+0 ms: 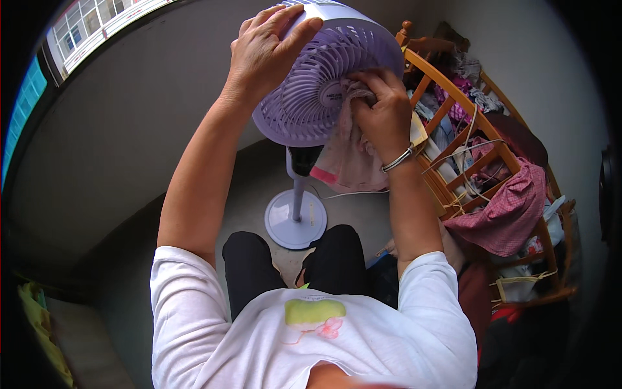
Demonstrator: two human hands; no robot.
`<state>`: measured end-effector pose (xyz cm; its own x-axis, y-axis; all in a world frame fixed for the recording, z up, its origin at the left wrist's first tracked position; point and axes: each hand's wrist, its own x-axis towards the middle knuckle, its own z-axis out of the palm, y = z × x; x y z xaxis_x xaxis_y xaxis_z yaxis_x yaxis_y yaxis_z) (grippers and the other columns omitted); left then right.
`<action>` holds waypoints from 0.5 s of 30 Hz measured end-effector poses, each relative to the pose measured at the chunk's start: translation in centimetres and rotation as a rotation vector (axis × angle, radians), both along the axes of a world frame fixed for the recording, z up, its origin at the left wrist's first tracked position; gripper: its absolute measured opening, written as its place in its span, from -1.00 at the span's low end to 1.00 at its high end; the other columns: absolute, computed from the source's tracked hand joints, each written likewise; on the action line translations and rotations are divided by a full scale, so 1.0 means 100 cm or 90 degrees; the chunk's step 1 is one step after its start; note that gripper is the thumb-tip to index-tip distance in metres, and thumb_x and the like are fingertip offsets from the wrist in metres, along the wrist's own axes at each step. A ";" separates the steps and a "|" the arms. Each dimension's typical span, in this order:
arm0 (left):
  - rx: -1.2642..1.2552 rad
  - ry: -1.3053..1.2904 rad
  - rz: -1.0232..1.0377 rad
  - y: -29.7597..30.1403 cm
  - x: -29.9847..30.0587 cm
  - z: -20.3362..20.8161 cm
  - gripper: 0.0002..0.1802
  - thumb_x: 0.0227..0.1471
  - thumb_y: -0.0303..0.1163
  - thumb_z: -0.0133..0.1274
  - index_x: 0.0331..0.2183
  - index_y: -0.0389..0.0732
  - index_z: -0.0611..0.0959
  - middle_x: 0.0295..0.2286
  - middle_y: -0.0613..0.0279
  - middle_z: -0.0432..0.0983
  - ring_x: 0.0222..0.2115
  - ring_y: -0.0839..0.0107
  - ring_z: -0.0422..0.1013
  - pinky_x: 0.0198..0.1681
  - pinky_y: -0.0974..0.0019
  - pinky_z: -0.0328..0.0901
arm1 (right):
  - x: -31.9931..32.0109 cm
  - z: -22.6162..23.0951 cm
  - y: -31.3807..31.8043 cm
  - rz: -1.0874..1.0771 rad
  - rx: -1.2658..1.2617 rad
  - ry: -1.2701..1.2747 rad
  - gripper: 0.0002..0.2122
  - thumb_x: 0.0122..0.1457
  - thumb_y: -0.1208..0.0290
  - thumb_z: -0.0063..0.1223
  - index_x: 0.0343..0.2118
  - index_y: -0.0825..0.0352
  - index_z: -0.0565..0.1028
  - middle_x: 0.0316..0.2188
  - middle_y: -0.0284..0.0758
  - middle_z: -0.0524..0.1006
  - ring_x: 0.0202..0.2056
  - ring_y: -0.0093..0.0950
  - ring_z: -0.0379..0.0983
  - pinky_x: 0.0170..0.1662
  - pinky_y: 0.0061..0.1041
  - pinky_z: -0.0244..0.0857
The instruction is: Cleaning a portable electric fan with a cloth.
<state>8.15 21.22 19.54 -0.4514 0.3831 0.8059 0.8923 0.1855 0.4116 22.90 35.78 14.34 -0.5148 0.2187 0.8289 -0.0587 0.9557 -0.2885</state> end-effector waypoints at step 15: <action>0.013 -0.006 0.004 -0.004 0.004 0.002 -0.36 0.08 0.09 -0.06 -0.02 -0.25 0.54 0.02 -0.11 0.37 0.09 -0.01 0.22 0.15 0.08 0.12 | -0.004 0.008 -0.004 -0.030 0.103 -0.051 -0.77 -0.19 0.44 0.13 -0.37 0.16 0.60 -0.26 -0.38 0.50 -0.15 -0.29 0.37 -0.07 -0.36 0.31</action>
